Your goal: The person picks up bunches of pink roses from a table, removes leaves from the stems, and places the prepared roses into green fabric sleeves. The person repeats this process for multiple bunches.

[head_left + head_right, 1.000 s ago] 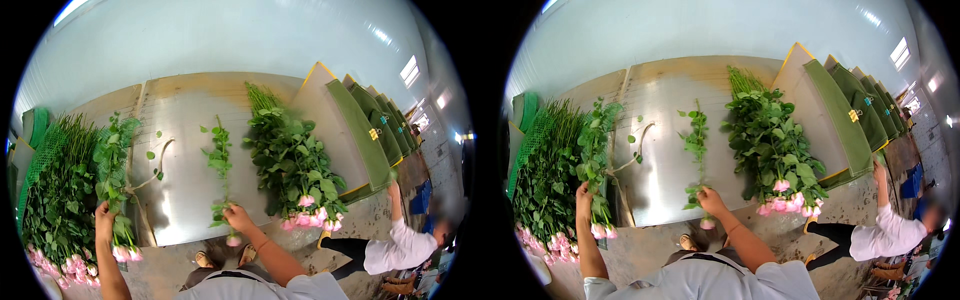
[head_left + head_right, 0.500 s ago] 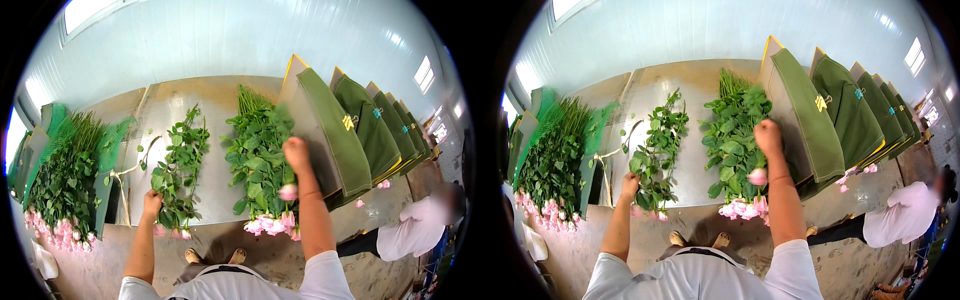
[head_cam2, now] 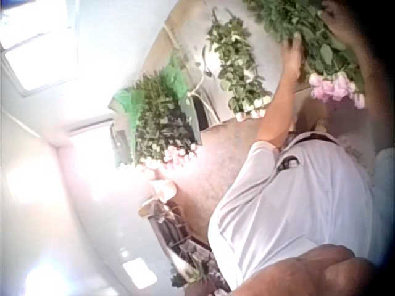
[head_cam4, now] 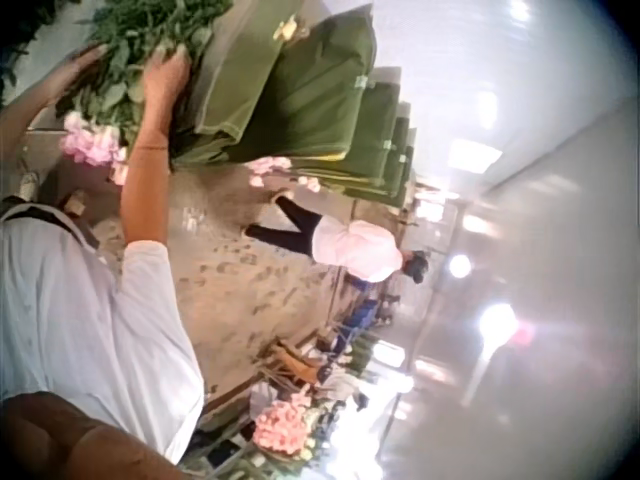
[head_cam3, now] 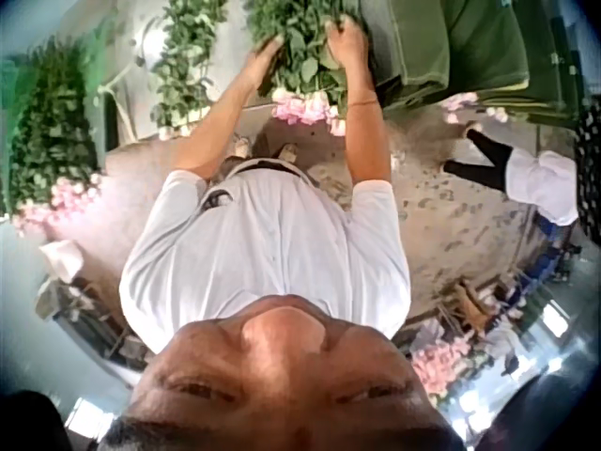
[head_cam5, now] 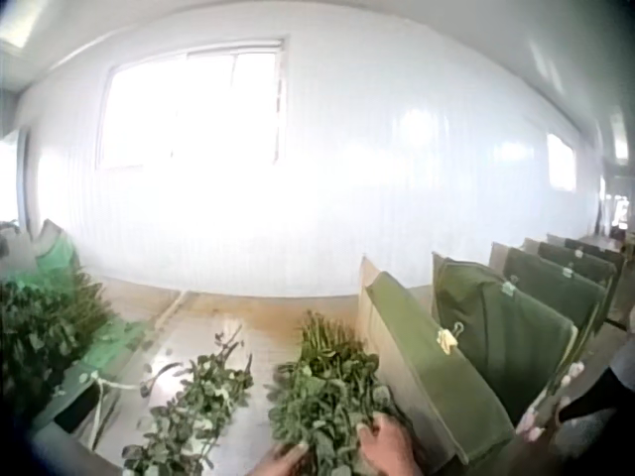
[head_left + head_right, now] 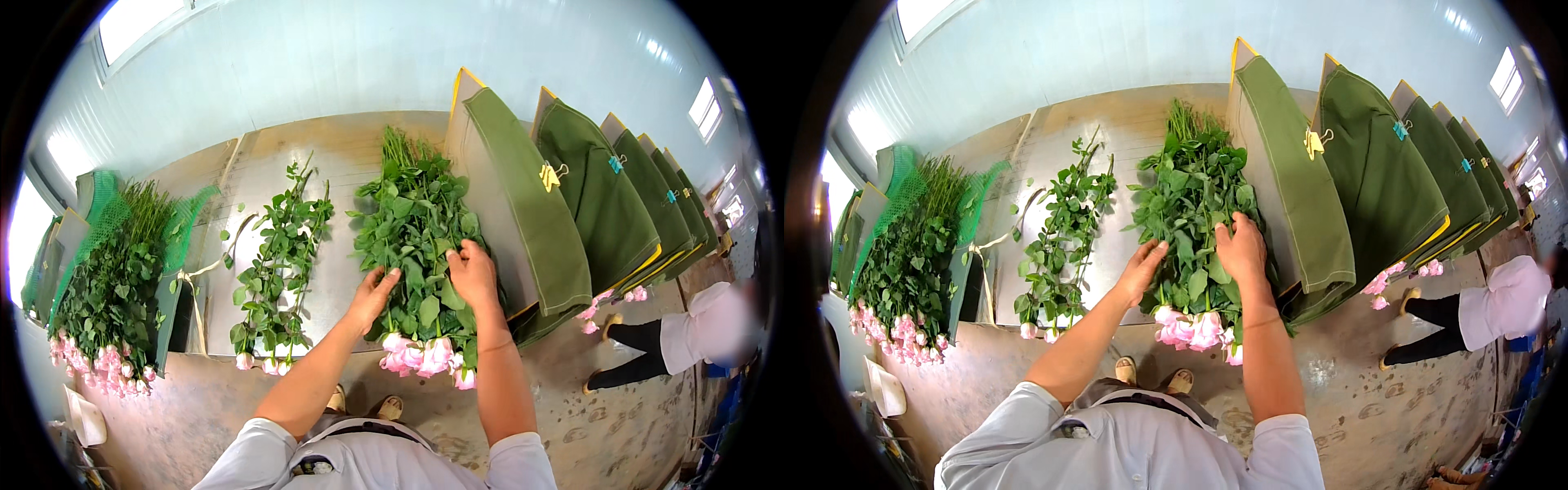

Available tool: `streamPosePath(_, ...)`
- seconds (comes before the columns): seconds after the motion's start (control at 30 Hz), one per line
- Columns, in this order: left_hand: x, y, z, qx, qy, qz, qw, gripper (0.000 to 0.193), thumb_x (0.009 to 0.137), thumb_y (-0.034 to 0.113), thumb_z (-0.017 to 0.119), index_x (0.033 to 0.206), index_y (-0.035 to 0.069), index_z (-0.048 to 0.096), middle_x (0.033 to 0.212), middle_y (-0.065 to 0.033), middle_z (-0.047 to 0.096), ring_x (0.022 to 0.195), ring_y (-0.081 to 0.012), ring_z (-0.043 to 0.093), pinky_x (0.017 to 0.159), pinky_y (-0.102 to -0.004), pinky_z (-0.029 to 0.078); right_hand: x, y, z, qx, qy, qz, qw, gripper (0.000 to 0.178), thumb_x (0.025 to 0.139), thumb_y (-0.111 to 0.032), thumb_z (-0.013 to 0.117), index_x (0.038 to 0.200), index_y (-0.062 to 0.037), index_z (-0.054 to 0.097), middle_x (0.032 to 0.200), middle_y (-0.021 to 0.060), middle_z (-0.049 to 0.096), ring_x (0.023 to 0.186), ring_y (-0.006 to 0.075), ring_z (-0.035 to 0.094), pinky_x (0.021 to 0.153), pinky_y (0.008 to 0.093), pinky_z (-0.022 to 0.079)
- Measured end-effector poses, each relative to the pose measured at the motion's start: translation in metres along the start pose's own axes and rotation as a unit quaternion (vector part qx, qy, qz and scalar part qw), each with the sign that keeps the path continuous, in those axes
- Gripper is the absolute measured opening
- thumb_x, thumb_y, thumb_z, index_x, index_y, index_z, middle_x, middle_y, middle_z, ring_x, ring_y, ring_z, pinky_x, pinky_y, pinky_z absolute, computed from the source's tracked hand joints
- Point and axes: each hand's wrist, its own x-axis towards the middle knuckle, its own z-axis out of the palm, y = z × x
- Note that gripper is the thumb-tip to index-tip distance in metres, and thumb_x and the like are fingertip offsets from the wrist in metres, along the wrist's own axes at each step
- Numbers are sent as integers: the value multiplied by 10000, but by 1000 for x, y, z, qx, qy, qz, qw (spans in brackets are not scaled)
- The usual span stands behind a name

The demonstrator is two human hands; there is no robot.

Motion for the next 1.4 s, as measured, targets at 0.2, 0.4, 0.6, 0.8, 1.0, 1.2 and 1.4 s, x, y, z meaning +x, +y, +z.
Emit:
streamPosePath(0.2, -7, -6, -32, -108, -92, -107, 984, 891, 801, 603, 587, 1463, 144, 208, 1483, -126, 277, 1335, -269, 301, 1015, -447, 346, -26, -40, 64, -111, -156, -107, 976, 410, 819, -188, 587, 1176, 10, 548, 1094, 232, 596, 1034, 373, 573, 875, 434, 468)
streamPosePath(0.4, -12, -36, -68, -119, -105, -119, 980, 945, 753, 355, 715, 1480, 111, 162, 1444, -136, 315, 1249, -254, 410, 929, -358, 445, -24, -54, 35, 159, -97, -70, 980, 315, 839, -187, 629, 1110, -30, 595, 1028, 178, 632, 858, 308, 637, 760, 386, 496)
streamPosePath(0.6, 9, -18, -110, -300, -121, -148, 935, 744, 730, 150, 697, 1373, 48, 337, 1051, -92, 607, 921, -198, 615, 819, -360, 506, 6, 8, -3, -297, -173, 29, 939, 450, 824, -254, 622, 1178, 12, 538, 1074, 180, 605, 958, 368, 592, 812, 432, 475)
streamPosePath(0.8, 5, 1, -144, -129, -218, -60, 966, 504, 771, 191, 709, 1212, 69, 499, 982, -73, 624, 879, -187, 613, 756, -304, 507, 22, -33, -38, 25, -20, 63, 998, 301, 784, -175, 564, 1013, 16, 608, 909, 221, 628, 810, 360, 600, 716, 404, 475)
streamPosePath(1.0, -11, -59, -56, 138, -101, 47, 984, 776, 693, 342, 787, 1266, -17, 407, 1069, -176, 630, 974, -290, 614, 877, -338, 471, 11, 22, 12, -190, -77, 89, 975, 394, 793, -257, 596, 1074, 20, 593, 983, 251, 627, 931, 424, 586, 778, 476, 460)
streamPosePath(1.2, 6, -56, -48, 182, -61, -3, 981, 436, 732, 244, 706, 1090, 25, 588, 920, -180, 662, 870, -271, 647, 768, -355, 503, 28, 7, 14, -221, -78, 59, 970, 386, 733, -242, 627, 1014, 23, 609, 963, 258, 622, 930, 422, 586, 794, 465, 469)
streamPosePath(1.4, -17, 3, -155, -264, -195, -58, 943, 449, 734, 104, 670, 1146, -26, 548, 804, -118, 652, 725, -200, 626, 675, -355, 527, 6, -53, -51, 221, -99, -19, 970, 460, 810, -58, 596, 1250, 38, 500, 1096, 85, 613, 980, 142, 562, 889, 279, 440)
